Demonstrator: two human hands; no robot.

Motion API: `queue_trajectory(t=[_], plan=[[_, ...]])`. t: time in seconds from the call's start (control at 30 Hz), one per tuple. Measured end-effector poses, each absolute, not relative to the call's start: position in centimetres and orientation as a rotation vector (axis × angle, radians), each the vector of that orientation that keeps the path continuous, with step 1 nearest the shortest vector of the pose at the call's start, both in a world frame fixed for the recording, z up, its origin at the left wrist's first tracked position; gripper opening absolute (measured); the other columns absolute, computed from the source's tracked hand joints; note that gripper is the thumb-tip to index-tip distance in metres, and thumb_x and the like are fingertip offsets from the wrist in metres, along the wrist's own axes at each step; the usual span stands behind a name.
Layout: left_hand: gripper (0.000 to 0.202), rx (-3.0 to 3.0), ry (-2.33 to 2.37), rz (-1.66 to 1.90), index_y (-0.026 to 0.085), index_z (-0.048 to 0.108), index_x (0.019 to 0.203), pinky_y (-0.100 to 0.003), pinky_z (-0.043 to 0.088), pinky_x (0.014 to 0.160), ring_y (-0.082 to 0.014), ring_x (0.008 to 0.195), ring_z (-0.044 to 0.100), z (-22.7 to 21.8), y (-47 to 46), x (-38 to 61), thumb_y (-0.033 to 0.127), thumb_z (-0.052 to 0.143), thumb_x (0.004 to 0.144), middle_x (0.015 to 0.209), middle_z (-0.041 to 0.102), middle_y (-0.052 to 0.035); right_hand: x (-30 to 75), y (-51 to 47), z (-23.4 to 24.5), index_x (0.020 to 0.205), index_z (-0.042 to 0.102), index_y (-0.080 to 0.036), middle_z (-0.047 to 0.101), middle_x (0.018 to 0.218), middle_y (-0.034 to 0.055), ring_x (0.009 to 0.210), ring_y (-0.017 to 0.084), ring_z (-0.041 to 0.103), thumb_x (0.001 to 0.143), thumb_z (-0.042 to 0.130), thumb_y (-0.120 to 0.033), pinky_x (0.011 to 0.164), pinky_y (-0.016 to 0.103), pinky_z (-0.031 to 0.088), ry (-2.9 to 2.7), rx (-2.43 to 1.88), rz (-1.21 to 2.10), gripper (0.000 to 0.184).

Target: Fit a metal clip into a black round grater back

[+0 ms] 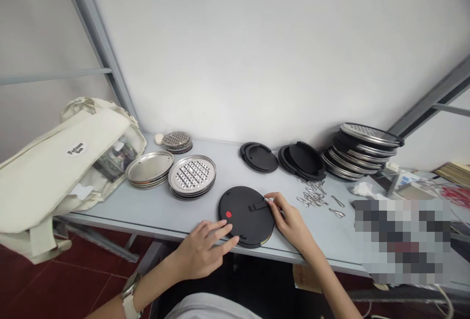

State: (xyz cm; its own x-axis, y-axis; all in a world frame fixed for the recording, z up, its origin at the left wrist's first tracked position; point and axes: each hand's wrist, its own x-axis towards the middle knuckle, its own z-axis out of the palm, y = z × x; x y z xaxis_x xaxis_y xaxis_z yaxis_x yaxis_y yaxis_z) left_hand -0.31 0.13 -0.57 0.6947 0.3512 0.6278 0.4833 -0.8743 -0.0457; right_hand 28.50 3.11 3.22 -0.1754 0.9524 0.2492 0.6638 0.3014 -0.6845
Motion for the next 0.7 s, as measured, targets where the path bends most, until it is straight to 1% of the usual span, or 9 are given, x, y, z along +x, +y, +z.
queue_trajectory(t=[0.1,0.27,0.37,0.5,0.7], plan=[[0.048,-2.711,-0.688,-0.931,0.023,0.054,0.133,-0.036,0.043,0.093,-0.0245,0.124,0.049,-0.55,0.12,-0.35,0.011,0.052,0.086,0.129,0.057,-0.0079,28.42,3.05,3.4,0.114,0.048,-0.023,0.048,0.065,-0.0039,0.056,0.016,0.051,0.102,0.031,-0.039,0.06,0.027,0.041,-1.925,-1.428,0.588,0.026],[0.048,-2.708,-0.673,-0.938,0.022,0.055,0.132,-0.037,0.043,0.093,-0.025,0.124,0.049,-0.52,0.15,-0.39,0.011,0.052,0.086,0.129,0.058,-0.0082,28.52,3.11,3.25,0.11,0.05,-0.023,0.06,0.074,0.0004,0.062,0.017,0.056,0.102,0.031,-0.04,0.063,0.028,0.044,-1.914,-1.425,0.584,0.026],[0.048,-2.703,-0.67,-0.932,0.022,0.056,0.132,-0.037,0.042,0.093,-0.0256,0.124,0.049,-0.6,0.14,-0.32,0.01,0.052,0.085,0.129,0.057,-0.0086,28.53,3.18,3.19,0.112,0.049,-0.024,0.063,0.077,0.0013,0.063,0.018,0.057,0.102,0.03,-0.041,0.063,0.028,0.044,-1.913,-1.444,0.59,0.028],[0.048,-2.66,-0.657,-0.936,0.02,0.056,0.132,-0.036,0.043,0.091,-0.0258,0.125,0.049,-0.55,0.01,-0.08,0.009,0.049,0.085,0.128,0.059,-0.0089,28.4,3.24,3.35,0.114,0.048,-0.024,0.06,0.075,0.0005,0.065,0.019,0.058,0.102,0.027,-0.042,0.064,0.029,0.045,-1.907,-1.444,0.639,0.03],[0.049,-2.674,-0.644,-0.955,0.018,0.055,0.133,-0.034,0.043,0.09,-0.0241,0.125,0.049,-0.06,-0.16,0.1,0.004,0.042,0.087,0.127,0.06,-0.0082,28.35,3.37,3.37,0.111,0.048,-0.024,0.048,0.062,-0.0039,0.056,0.018,0.052,0.102,0.025,-0.043,0.06,0.029,0.042,-1.87,-1.477,0.633,0.032]])
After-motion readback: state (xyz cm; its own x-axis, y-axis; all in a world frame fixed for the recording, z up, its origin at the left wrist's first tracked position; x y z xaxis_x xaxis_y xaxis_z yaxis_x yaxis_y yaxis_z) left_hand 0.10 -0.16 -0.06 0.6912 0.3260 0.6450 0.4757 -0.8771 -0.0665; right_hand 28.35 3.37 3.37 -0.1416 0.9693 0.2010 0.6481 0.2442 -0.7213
